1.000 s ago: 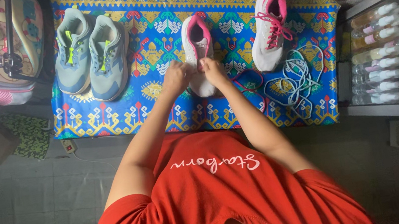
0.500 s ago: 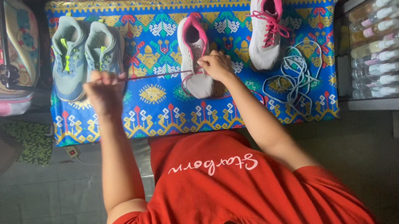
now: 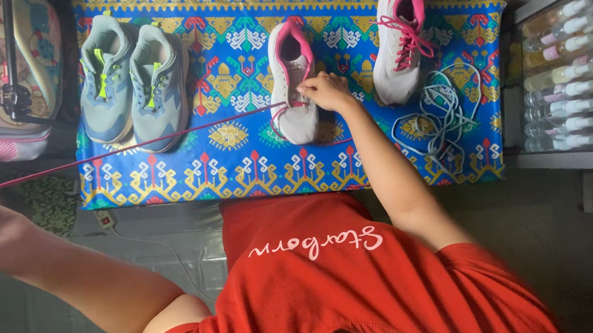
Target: The person removes pink laces from a white sneaker and threads them back through the eyelets, then repeats the process on a second white sneaker. They then remove light blue laces from a blue sneaker and begin threading them back through the eyelets.
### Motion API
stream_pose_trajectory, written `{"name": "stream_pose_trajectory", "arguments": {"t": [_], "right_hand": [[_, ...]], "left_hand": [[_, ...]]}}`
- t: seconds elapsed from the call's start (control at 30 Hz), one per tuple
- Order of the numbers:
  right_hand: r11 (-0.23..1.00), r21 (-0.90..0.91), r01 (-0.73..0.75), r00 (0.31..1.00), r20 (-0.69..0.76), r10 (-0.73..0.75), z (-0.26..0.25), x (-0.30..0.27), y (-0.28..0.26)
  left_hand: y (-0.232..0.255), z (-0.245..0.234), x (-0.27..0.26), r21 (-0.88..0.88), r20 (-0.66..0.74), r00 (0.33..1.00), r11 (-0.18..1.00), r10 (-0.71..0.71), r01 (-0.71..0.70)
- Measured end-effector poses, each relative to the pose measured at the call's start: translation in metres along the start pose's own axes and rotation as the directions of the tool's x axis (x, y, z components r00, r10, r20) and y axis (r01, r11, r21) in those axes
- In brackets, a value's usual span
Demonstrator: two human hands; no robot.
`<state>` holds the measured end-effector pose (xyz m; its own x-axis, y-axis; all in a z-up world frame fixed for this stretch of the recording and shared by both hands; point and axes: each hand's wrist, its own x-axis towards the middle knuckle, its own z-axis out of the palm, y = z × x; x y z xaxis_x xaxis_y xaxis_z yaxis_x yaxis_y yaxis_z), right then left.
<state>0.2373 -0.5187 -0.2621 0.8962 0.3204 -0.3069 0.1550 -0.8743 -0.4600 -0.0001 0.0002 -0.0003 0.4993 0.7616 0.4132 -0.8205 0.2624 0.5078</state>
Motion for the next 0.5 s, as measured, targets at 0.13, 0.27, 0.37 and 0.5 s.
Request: {"name": "stream_pose_trajectory", "arguments": {"t": [0.13,0.27,0.37,0.5], "right_hand": [[0.938,0.341,0.07,0.993,-0.114,-0.033,0.002,0.002,0.002],[0.932,0.346,0.103,0.885,-0.46,0.073,0.018,0.0,-0.006],[0.958,0.277,0.076,0.845,-0.527,0.086,0.025,-0.002,-0.009],[0.896,0.443,-0.015,0.931,-0.321,0.174,0.021,0.0,0.002]], "left_hand": [[-0.013,0.02,-0.006,0.123,0.079,0.997,0.992,0.009,-0.019],[-0.078,0.077,-0.05,0.49,0.173,0.946,0.857,-0.275,0.16],[-0.143,0.114,-0.099,0.759,0.397,0.7,0.641,-0.593,0.112],[-0.247,0.138,-0.171,0.848,0.501,0.485,0.518,-0.716,-0.111]]}}
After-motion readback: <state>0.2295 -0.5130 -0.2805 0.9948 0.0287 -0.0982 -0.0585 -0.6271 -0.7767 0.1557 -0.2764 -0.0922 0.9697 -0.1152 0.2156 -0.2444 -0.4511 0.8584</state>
